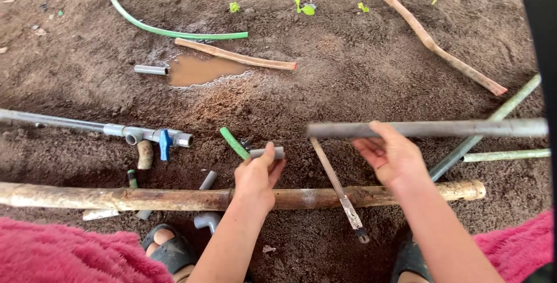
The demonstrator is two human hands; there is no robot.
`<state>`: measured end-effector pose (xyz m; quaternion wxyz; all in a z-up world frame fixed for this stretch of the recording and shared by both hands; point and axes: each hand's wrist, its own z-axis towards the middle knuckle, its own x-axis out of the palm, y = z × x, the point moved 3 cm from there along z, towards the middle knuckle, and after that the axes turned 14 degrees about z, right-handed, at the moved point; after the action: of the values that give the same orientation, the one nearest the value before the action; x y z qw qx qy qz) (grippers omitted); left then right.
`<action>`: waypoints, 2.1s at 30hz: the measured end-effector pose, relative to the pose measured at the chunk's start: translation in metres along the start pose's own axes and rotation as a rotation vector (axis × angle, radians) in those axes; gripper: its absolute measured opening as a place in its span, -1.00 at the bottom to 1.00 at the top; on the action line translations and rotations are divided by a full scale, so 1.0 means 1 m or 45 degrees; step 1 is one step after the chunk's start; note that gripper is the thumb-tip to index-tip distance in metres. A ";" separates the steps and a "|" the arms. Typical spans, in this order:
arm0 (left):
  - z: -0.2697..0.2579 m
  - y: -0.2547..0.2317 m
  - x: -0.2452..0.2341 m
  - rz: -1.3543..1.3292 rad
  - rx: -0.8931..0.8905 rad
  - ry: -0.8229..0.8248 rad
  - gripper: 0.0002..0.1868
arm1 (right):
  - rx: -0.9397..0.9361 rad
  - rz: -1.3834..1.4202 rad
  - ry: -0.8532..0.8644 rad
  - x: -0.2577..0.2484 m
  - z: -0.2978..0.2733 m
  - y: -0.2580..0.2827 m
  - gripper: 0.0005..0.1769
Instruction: The person assembles a plumbing system on the ground, connecting various PVC pipe segments, a valve, and fittings. They use a pipe cutter to trim a pipe and a wrench to tighten the connections.
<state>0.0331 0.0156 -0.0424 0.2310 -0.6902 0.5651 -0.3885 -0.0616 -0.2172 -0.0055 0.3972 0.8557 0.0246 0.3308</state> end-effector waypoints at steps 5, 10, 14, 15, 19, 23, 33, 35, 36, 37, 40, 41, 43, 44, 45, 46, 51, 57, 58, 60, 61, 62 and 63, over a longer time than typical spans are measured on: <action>-0.008 0.009 -0.002 -0.004 -0.106 0.033 -0.37 | -0.070 -0.227 0.103 -0.014 0.024 0.000 -0.37; 0.011 0.024 -0.012 0.091 -0.173 0.037 -0.33 | 0.005 -0.705 0.293 0.019 -0.007 -0.045 -0.30; 0.012 0.026 -0.016 0.203 -0.222 0.052 -0.12 | 0.097 -1.163 0.833 0.050 -0.039 -0.079 -0.47; 0.018 0.030 -0.020 0.200 -0.220 0.050 -0.12 | 0.097 -1.164 0.837 0.047 -0.035 -0.090 -0.47; 0.031 0.037 -0.033 0.296 -0.216 -0.042 -0.02 | 0.009 -1.327 0.974 0.037 -0.014 -0.122 -0.47; 0.027 0.035 -0.034 0.284 -0.228 -0.031 0.03 | -0.122 -1.547 0.911 0.042 -0.009 -0.126 -0.48; 0.031 0.030 -0.064 0.184 -0.286 -0.109 -0.54 | -0.169 -2.037 0.768 0.067 -0.026 -0.136 -0.70; 0.056 0.051 -0.086 0.255 -0.350 -0.427 -0.64 | -0.005 -2.139 0.743 0.054 -0.018 -0.146 -0.70; 0.056 0.048 -0.089 0.255 -0.355 -0.427 -0.64 | 0.000 -2.141 0.741 0.054 -0.023 -0.147 -0.70; 0.054 0.046 -0.094 0.357 -0.461 -0.559 -0.46 | 0.066 -2.189 0.756 0.053 -0.027 -0.149 -0.70; 0.076 0.058 -0.113 1.068 -0.238 -0.747 -0.41 | 0.094 -2.240 0.791 0.045 -0.027 -0.158 -0.66; 0.089 0.060 -0.113 1.655 0.131 -0.768 -0.55 | 0.051 -2.243 0.816 0.043 -0.024 -0.161 -0.64; 0.080 0.057 -0.098 1.887 0.299 -0.603 -0.54 | 0.066 -2.209 0.812 0.042 -0.024 -0.158 -0.62; 0.075 0.056 -0.087 2.104 0.471 -0.436 -0.52 | 0.078 -2.176 0.817 0.041 -0.024 -0.157 -0.61; 0.081 0.069 -0.088 2.108 0.475 -0.426 -0.52 | 0.079 -2.174 0.806 0.042 -0.026 -0.151 -0.61; 0.086 0.082 -0.086 2.108 0.590 -0.323 -0.55 | 0.157 -2.072 0.704 0.041 -0.026 -0.144 -0.66; 0.091 0.097 -0.074 2.276 0.697 -0.075 -0.43 | 0.316 -1.649 0.399 0.032 -0.014 -0.112 -0.76; 0.055 0.057 -0.034 1.886 0.576 -0.071 -0.69 | 0.295 -1.542 0.279 0.027 -0.024 -0.099 -0.64; 0.048 0.054 -0.027 1.352 0.259 0.013 -0.65 | 0.295 -1.568 0.302 0.027 -0.028 -0.102 -0.61; 0.034 0.048 -0.013 0.811 -0.040 0.091 -0.60 | 0.292 -1.592 0.322 0.023 -0.028 -0.111 -0.56; 0.030 0.046 -0.010 0.744 -0.117 0.090 -0.64 | 0.230 -1.615 0.385 0.019 -0.024 -0.117 -0.61; 0.025 0.044 -0.006 0.678 -0.194 0.089 -0.55 | 0.167 -1.637 0.448 0.015 -0.021 -0.122 -0.59; 0.039 0.056 -0.009 0.681 -0.192 0.092 -0.55 | 0.165 -1.634 0.445 0.016 -0.022 -0.121 -0.59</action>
<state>0.0299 0.0054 -0.1098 0.2529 -0.5175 0.7624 -0.2949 -0.0355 -0.1151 -0.0712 0.4533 0.6273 0.6126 0.1605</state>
